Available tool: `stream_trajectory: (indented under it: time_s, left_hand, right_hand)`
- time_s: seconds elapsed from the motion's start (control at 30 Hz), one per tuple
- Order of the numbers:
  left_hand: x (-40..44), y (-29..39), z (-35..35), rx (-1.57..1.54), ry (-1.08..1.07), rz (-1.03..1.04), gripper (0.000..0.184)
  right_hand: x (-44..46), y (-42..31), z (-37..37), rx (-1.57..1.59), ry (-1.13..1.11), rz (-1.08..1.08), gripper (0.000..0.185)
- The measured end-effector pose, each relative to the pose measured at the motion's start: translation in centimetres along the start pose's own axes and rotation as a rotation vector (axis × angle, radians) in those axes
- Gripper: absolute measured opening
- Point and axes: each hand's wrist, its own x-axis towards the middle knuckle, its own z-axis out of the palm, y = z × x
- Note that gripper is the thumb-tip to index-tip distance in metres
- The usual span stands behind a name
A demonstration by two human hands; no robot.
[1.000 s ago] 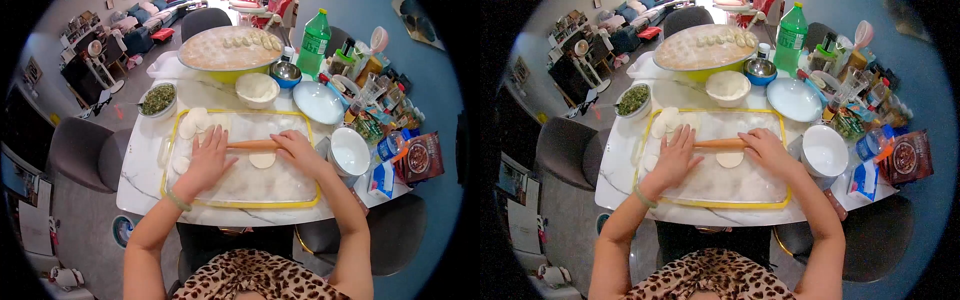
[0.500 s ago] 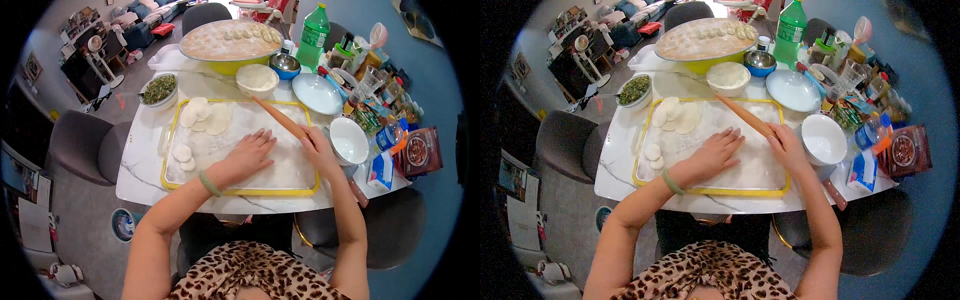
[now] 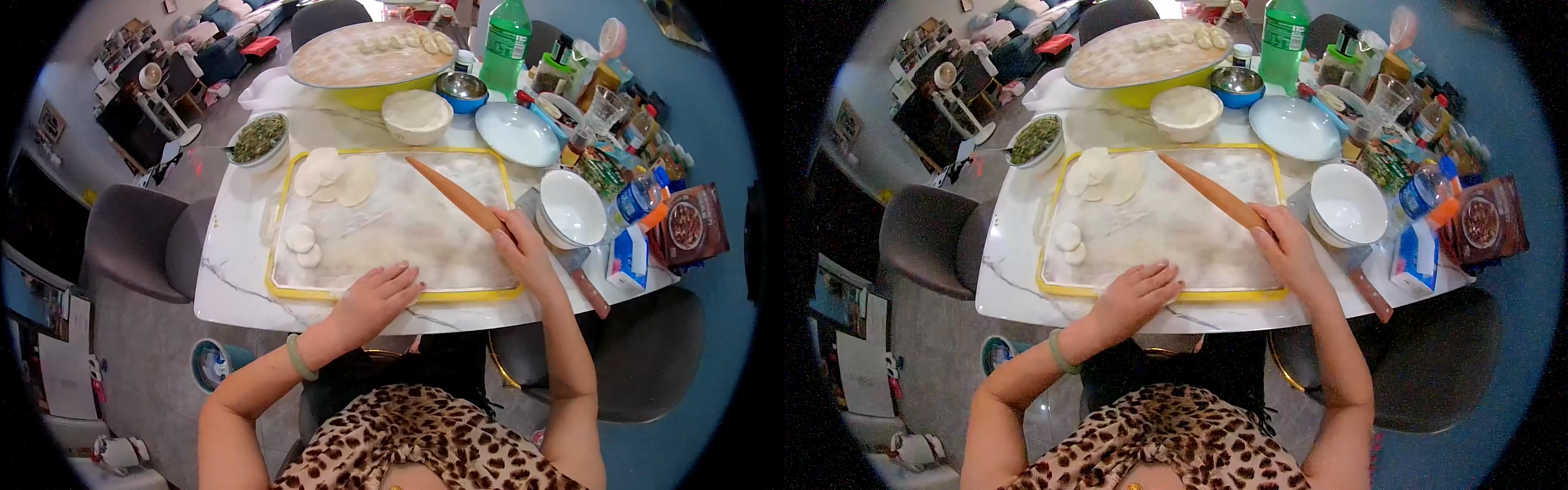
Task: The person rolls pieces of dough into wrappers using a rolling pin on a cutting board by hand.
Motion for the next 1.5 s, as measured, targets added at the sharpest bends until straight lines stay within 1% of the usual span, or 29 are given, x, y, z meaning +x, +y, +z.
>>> stream_trajectory:
  time_s: [0.03,0.1,0.13,0.2,0.27,0.33,0.37,0.43,0.47,0.53,0.57,0.6,0.67,0.7,0.77,0.8,0.87,0.9,0.97,1.0,1.07,1.13,1.2,1.27,1.3,1.37,1.43,1.5]
  left_hand:
    - [-0.3,0.0,0.1,0.003,0.002,-0.006,0.046]
    - [-1.0,-0.2,-0.1,-0.735,0.143,-0.514,0.037]
    - [-0.7,-0.8,-1.1,-0.727,0.146,-0.522,0.037]
    - [0.6,-3.0,-3.4,-1.655,0.452,-1.058,0.034]
    - [1.3,-5.5,-4.8,-1.608,0.633,-1.103,0.036]
    - [2.1,-8.5,-6.5,-1.365,0.778,-0.98,0.04]
    - [2.6,-9.9,-7.4,-1.36,0.782,-0.987,0.04]
    - [3.1,-11.8,-8.6,-0.725,0.816,-0.743,0.048]
    - [2.7,-12.0,-8.0,-0.722,0.819,-0.749,0.048]
    - [1.3,-12.8,-5.7,-0.255,0.559,-0.684,0.053]
    - [0.0,-13.0,-4.8,-0.196,0.57,-0.593,0.051]
    - [-0.9,-12.3,-5.4,-0.188,0.563,-0.6,0.051]
    - [-2.6,-10.0,-7.2,-0.229,0.315,-0.777,0.042]
    - [-3.3,-9.5,-7.4,-0.226,0.312,-0.78,0.042]
    - [-4.5,-8.8,-7.7,-0.274,0.125,-0.9,0.033]
    - [-5.0,-8.7,-7.6,-0.276,0.122,-0.9,0.033]
    - [-5.3,-8.9,-6.7,-0.159,0.167,-0.747,0.028]
    - [-5.1,-8.8,-6.6,-0.179,0.162,-0.726,0.028]
    - [-4.4,-8.7,-7.0,0.042,0.128,-0.656,0.026]
    - [-4.2,-8.6,-7.3,0.025,0.129,-0.633,0.026]
    - [-4.0,-8.6,-7.9,-0.001,0.077,-0.709,0.023]
    - [-4.2,-8.7,-8.2,0.014,0.095,-0.671,0.02]
    - [-3.6,-8.5,-8.3,0.038,0.115,-0.643,0.018]
    - [-2.9,-8.4,-8.3,-0.295,0.133,-0.847,0.018]
    - [-1.9,-8.2,-8.2,-0.295,0.131,-0.846,0.018]
    - [1.7,-7.7,-7.3,-0.448,0.214,-0.834,0.017]
    - [5.4,-8.1,-5.5,-0.591,0.237,-0.764,0.014]
    - [9.7,-8.7,-3.0,-0.887,0.257,-0.761,0.013]
  right_hand:
    - [0.0,0.0,0.1,0.001,-0.005,-0.005,0.033]
    - [-0.1,0.1,0.4,-0.008,0.047,-0.057,0.034]
    - [-0.2,0.1,0.4,0.0,0.042,-0.066,0.034]
    - [-0.6,0.1,0.2,0.087,0.039,0.059,0.034]
    - [-0.4,0.5,0.1,0.102,0.033,0.021,0.034]
    - [-0.4,0.1,0.0,0.114,0.065,0.052,0.034]
    - [-0.5,0.2,0.0,0.162,0.067,0.085,0.034]
    - [-0.6,0.0,0.0,0.154,0.072,0.074,0.034]
    - [-0.5,-0.1,0.0,0.141,0.085,0.058,0.033]
    - [-0.7,0.0,0.2,0.18,0.084,0.058,0.034]
    - [-1.0,0.1,0.4,0.22,0.089,0.06,0.034]
    - [-1.2,0.1,0.4,0.231,0.083,0.061,0.034]
    - [-1.6,-0.3,-0.2,0.2,0.02,0.162,0.034]
    - [-1.5,0.0,-0.1,0.204,0.018,0.163,0.034]
    - [-1.4,0.5,0.1,0.173,0.011,0.069,0.035]
    - [-1.3,0.6,0.4,0.173,0.011,0.073,0.035]
    - [-1.2,0.4,0.8,0.231,0.022,0.063,0.034]
    - [-1.2,0.0,0.7,0.215,0.039,0.079,0.034]
    - [-0.9,-0.8,0.5,0.187,-0.015,0.092,0.034]
    - [-1.0,-0.9,0.2,0.171,0.004,0.106,0.034]
    - [-1.4,-0.5,-0.2,0.202,0.036,0.068,0.034]
    - [-1.8,0.7,-0.7,0.25,0.061,0.109,0.035]
    - [-2.0,1.3,-1.1,0.244,0.122,0.073,0.036]
    - [-2.2,2.3,-1.1,0.281,0.138,0.102,0.036]
    - [-2.2,2.7,-1.1,0.318,0.145,0.127,0.036]
    - [-2.0,3.2,-1.0,0.373,0.168,0.153,0.036]
    - [-2.0,3.3,-1.0,0.429,0.195,0.18,0.037]
    - [-1.9,3.2,-1.1,0.491,0.22,0.214,0.038]
